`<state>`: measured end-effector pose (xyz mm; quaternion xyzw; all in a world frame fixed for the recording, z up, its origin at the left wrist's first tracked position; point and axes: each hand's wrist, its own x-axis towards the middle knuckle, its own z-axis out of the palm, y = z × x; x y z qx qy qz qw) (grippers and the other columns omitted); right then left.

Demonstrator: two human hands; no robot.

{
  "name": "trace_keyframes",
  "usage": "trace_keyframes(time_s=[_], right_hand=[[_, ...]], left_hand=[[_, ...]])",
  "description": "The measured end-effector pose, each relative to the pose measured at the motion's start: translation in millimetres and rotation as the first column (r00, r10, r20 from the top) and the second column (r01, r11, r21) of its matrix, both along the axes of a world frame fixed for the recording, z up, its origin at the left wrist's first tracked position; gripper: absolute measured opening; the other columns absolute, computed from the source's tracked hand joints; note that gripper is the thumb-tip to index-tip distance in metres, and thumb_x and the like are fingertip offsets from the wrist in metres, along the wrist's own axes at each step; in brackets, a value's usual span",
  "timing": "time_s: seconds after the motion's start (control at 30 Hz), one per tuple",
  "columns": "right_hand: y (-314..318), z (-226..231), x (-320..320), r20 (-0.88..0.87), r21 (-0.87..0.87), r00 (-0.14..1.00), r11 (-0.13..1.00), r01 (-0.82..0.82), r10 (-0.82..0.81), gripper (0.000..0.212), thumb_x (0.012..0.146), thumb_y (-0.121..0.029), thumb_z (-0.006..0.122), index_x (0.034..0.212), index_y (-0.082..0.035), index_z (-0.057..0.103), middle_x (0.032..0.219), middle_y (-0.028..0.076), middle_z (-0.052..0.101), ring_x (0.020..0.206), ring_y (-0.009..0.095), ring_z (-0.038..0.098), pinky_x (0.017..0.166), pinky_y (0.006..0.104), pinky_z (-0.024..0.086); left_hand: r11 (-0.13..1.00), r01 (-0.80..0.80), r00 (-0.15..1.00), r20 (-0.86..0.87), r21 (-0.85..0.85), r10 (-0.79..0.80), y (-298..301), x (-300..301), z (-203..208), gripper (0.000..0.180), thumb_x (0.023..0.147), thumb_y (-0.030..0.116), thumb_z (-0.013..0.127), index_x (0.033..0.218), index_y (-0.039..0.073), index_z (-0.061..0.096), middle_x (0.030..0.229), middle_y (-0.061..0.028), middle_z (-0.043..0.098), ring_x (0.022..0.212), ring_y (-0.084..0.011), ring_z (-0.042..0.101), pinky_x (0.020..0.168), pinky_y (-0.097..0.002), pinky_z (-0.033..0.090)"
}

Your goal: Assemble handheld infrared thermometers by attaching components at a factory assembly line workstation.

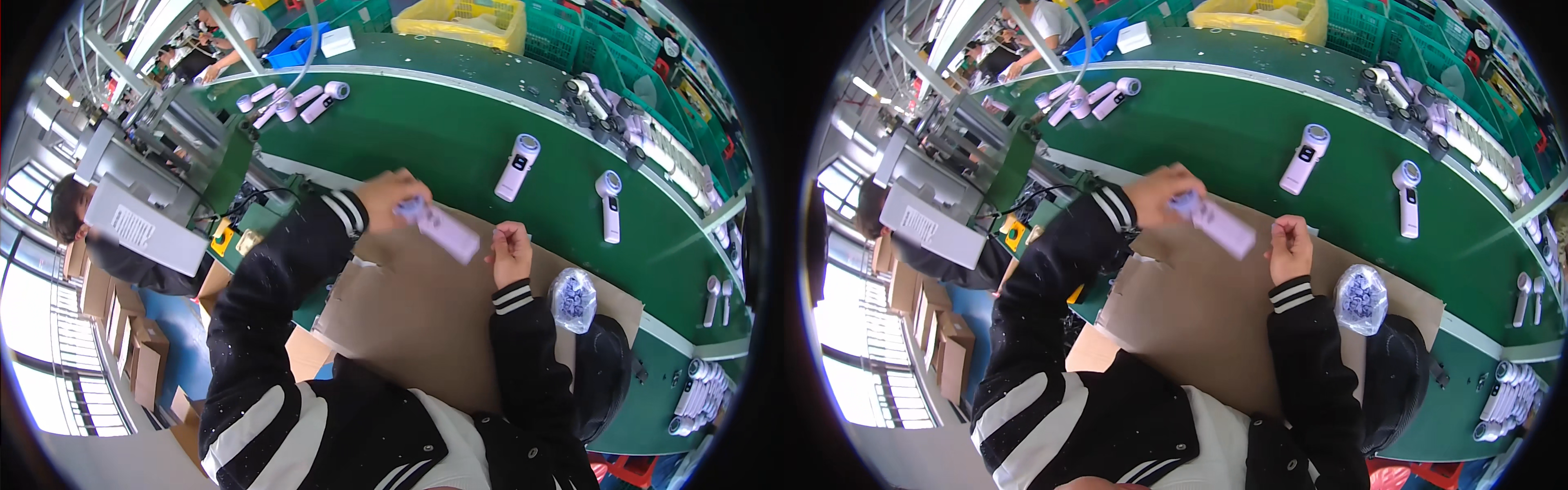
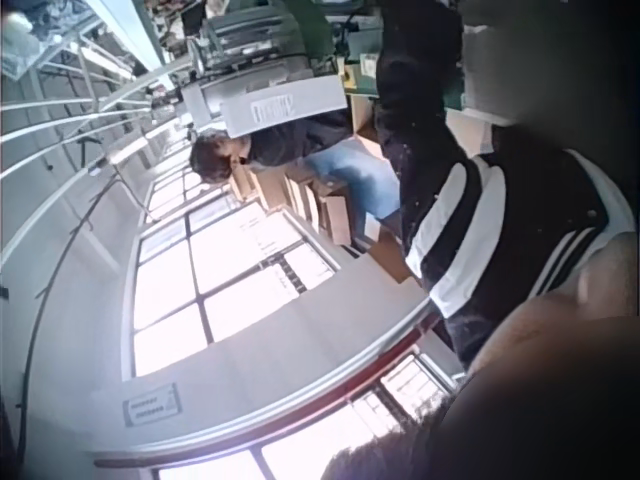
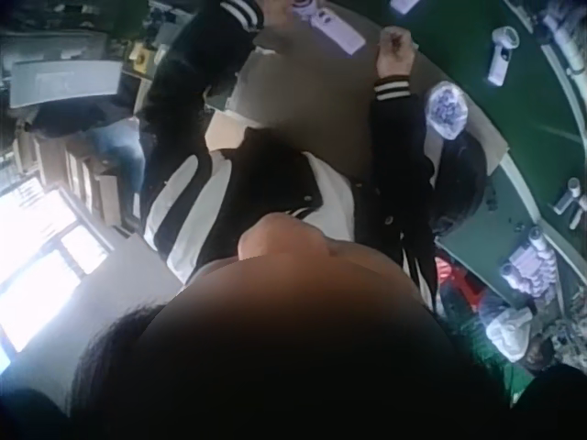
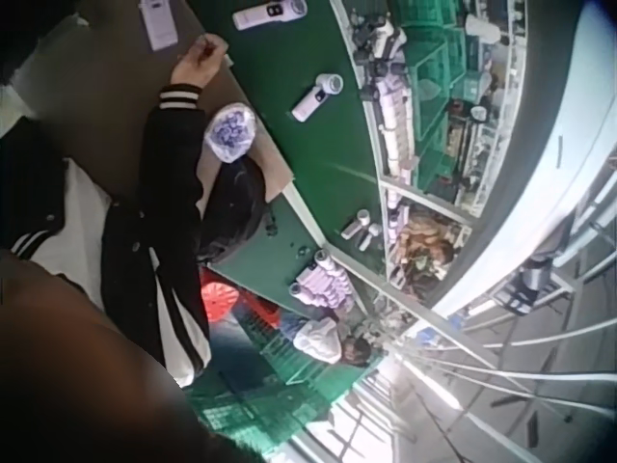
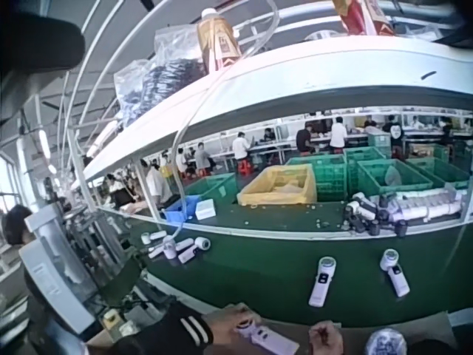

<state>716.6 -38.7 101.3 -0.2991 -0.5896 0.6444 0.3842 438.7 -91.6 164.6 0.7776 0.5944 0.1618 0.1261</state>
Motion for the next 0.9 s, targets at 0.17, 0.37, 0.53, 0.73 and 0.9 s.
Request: trace_keyframes(time_s=[0.17,0.37,0.53,0.73,0.9], right_hand=[[-9,12,-6,0.071,0.055,0.985,0.985,-0.161,0.157,0.009,0.086,-0.001,0.054,0.092,-0.007,0.055,0.085,0.001,0.051,0.068,0.01,0.046,0.058,0.0223,0.043],[-44,16,-1,0.252,0.286,0.926,0.892,-0.35,0.282,0.009,0.083,0.0,0.056,0.088,-0.007,0.057,0.092,0.003,0.047,0.075,0.014,0.044,0.069,0.024,0.038],[-73,-4,-6,0.35,0.458,0.931,0.847,-0.27,0.107,0.012,0.079,0.002,0.057,0.087,-0.007,0.056,0.095,0.007,0.044,0.074,0.017,0.044,0.067,0.026,0.039],[-83,14,-12,0.354,0.637,0.921,0.763,-0.112,-0.161,0.014,0.075,0.002,0.056,0.087,-0.006,0.055,0.096,0.011,0.045,0.076,0.025,0.047,0.066,0.0317,0.043],[-80,14,-19,0.406,0.65,0.868,0.758,-0.056,-0.285,0.024,0.074,-0.001,0.055,0.096,-0.007,0.048,0.097,0.014,0.046,0.077,0.029,0.051,0.068,0.0365,0.045]], left_hand=[[0.978,0.18,0.983,0.017,0.103,-0.183,-44,36,-7,0.046,0.068,0.007,0.063,0.113,0.015,0.056,0.106,-0.0104,0.054,0.097,-0.0324,0.052,0.084,-0.0387,0.044],[0.974,-0.168,0.983,-0.048,0.153,0.177,-70,30,-4,0.04,0.071,0.015,0.062,0.11,0.011,0.056,0.109,-0.0121,0.054,0.098,-0.0321,0.052,0.084,-0.04,0.043],[0.69,-0.709,0.525,-0.544,0.147,0.655,-98,2,-29,0.038,0.076,0.032,0.06,0.106,0.009,0.056,0.103,-0.0128,0.058,0.099,-0.0314,0.053,0.081,-0.041,0.042],[0.655,-0.745,0.574,-0.38,0.126,0.725,-99,2,-36,0.036,0.074,0.032,0.064,0.101,0.011,0.054,0.1,-0.0109,0.058,0.095,-0.03,0.054,0.079,-0.0411,0.041],[0.654,-0.737,0.626,-0.189,0.172,0.756,-83,-10,-50,0.03,0.074,0.026,0.064,0.098,0.013,0.052,0.095,-0.0064,0.06,0.093,-0.0305,0.055,0.078,-0.0429,0.041]])
